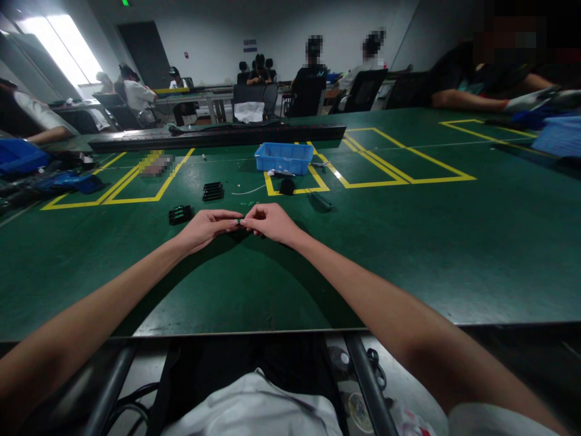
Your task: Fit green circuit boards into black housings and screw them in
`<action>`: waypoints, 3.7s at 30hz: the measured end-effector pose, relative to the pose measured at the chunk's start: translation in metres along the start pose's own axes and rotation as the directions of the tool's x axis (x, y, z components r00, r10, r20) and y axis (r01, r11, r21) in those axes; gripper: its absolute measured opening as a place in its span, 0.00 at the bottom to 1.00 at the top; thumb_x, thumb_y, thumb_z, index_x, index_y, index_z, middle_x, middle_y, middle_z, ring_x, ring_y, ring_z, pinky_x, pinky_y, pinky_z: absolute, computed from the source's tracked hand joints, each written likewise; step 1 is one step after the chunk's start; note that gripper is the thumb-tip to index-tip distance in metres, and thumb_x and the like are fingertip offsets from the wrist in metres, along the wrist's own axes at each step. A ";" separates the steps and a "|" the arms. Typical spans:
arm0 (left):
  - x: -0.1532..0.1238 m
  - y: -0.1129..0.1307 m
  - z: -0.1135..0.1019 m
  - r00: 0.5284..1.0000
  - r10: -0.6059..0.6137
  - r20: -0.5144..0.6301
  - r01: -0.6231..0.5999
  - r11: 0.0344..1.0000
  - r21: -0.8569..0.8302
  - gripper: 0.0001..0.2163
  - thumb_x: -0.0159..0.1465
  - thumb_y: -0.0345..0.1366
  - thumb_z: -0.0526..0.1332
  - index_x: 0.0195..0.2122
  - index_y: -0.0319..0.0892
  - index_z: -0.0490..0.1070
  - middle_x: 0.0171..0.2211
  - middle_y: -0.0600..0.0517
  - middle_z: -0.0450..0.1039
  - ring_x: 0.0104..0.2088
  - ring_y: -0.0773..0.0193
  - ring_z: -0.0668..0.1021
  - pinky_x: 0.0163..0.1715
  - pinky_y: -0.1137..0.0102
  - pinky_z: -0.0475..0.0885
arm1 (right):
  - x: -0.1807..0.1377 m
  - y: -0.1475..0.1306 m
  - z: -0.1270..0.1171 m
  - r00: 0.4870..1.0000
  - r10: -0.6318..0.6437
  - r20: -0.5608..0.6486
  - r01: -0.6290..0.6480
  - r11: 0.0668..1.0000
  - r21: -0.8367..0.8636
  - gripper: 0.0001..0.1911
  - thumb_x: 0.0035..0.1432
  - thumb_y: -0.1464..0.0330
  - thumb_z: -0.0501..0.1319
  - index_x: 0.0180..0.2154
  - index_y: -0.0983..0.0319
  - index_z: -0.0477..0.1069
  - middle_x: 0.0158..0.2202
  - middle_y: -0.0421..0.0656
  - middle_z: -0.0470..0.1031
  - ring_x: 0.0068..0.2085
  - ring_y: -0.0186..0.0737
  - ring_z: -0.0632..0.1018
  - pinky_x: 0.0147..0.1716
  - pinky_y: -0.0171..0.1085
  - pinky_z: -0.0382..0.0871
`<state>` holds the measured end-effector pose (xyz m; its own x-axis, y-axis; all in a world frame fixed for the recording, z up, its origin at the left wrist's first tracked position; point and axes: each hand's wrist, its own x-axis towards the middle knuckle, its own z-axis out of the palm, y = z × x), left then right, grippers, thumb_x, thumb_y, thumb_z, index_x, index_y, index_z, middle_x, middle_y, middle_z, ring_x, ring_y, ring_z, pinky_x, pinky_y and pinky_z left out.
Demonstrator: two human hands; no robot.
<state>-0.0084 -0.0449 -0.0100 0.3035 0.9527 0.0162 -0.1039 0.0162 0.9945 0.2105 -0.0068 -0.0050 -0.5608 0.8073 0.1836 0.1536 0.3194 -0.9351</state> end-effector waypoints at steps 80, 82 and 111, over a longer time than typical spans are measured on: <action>-0.026 0.024 0.015 0.936 -0.138 0.325 0.210 0.957 -0.200 0.16 0.59 0.39 0.72 0.42 0.43 0.67 0.27 0.55 0.75 0.21 0.70 0.77 0.20 0.79 0.68 | -0.017 -0.023 0.001 0.882 0.157 0.445 -0.400 0.748 0.529 0.16 0.50 0.65 0.75 0.38 0.64 0.76 0.30 0.39 0.74 0.30 0.30 0.75 0.31 0.30 0.71; -0.027 0.024 0.016 0.932 -0.137 0.337 0.214 0.956 -0.202 0.16 0.59 0.39 0.71 0.42 0.43 0.66 0.27 0.55 0.75 0.21 0.70 0.77 0.20 0.79 0.67 | -0.018 -0.022 0.001 0.874 0.158 0.460 -0.413 0.740 0.531 0.16 0.50 0.65 0.75 0.38 0.64 0.76 0.29 0.39 0.75 0.29 0.30 0.75 0.32 0.30 0.71; -0.024 0.020 0.013 0.933 -0.133 0.335 0.218 0.948 -0.230 0.15 0.61 0.36 0.70 0.43 0.42 0.65 0.28 0.54 0.76 0.23 0.71 0.78 0.21 0.81 0.70 | -0.015 -0.017 0.000 0.868 0.141 0.476 -0.415 0.733 0.539 0.17 0.51 0.65 0.75 0.38 0.65 0.73 0.29 0.39 0.77 0.29 0.30 0.77 0.33 0.31 0.72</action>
<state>-0.0049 -0.0714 0.0107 0.6146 0.7845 -0.0826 -0.2500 0.2930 0.9228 0.2166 -0.0243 0.0082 -0.8524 0.5096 -0.1171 -0.0931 -0.3684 -0.9250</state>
